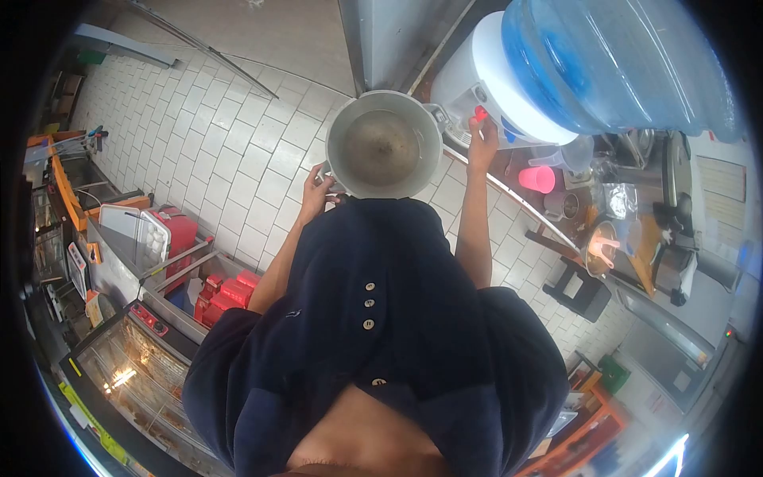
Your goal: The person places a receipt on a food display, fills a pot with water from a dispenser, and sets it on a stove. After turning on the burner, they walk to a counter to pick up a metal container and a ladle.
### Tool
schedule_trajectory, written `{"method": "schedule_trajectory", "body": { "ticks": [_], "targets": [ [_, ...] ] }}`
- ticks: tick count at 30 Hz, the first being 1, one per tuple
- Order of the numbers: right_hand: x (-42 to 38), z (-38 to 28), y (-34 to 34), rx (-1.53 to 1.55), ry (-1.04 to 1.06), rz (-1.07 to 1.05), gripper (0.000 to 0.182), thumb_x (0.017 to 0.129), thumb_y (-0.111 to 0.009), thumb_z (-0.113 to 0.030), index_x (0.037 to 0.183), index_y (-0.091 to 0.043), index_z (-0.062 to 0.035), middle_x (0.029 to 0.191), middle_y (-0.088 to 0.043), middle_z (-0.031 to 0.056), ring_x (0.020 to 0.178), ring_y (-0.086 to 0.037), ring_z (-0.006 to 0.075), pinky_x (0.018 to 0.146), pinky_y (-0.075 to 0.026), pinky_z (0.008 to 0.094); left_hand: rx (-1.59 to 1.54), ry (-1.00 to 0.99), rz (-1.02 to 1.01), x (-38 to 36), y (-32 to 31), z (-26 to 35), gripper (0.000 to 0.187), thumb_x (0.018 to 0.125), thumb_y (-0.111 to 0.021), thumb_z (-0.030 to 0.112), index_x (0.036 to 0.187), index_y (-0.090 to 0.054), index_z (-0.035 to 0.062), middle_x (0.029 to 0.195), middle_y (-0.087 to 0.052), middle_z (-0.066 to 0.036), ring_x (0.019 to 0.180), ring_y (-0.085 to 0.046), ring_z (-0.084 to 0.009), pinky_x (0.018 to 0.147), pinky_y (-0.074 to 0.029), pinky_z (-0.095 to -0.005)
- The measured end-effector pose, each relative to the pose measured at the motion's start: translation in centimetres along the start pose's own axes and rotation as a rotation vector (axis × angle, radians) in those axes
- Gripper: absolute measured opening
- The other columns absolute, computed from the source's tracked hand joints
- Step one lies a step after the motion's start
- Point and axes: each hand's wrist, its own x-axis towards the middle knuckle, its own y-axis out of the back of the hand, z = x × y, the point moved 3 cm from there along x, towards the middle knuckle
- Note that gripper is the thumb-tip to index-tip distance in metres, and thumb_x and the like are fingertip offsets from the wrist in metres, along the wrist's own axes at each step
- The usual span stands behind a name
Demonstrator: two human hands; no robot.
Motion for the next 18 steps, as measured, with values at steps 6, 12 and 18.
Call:
{"method": "schedule_trajectory", "body": {
  "ticks": [6, 12, 18],
  "targets": [
    [-1.0, -0.5, -0.7, 0.136, 0.056, -0.059, 0.057, 0.077, -0.073, -0.017, 0.125, -0.047, 0.001, 0.124, -0.051, 0.0111, 0.118, -0.046, 0.0228, 0.102, -0.034, 0.0373, -0.006, -0.016, -0.004, 0.3, 0.2, -0.3, 0.043, 0.088, -0.051, 0.006, 0.128, -0.037, 0.0037, 0.095, -0.06, -0.015, 0.07, -0.065, -0.0224, 0.047, -0.055, -0.0268],
    [-0.9, 0.0, -1.2, 0.158, -0.017, -0.097, 0.06, 0.072, -0.075, -0.004, 0.124, -0.045, 0.0008, 0.116, -0.055, 0.0093, 0.111, -0.051, 0.0224, 0.099, -0.038, 0.038, -0.01, -0.016, -0.021, 0.3, 0.2, -0.3, 0.043, 0.088, -0.051, 0.004, 0.128, -0.037, 0.0032, 0.096, -0.06, -0.016, 0.07, -0.066, -0.0237, 0.046, -0.055, -0.027],
    [-1.5, -0.6, -0.7, -0.076, 0.181, -0.232, 0.053, 0.071, -0.075, -0.007, 0.118, -0.052, -0.0001, 0.112, -0.059, 0.0085, 0.103, -0.057, 0.0212, 0.092, -0.043, 0.0362, -0.028, -0.012, -0.002, 0.3, 0.3, -0.6, 0.043, 0.088, -0.051, 0.005, 0.128, -0.037, 0.0024, 0.095, -0.06, -0.016, 0.07, -0.066, -0.0237, 0.046, -0.055, -0.0268]
  ]
}}
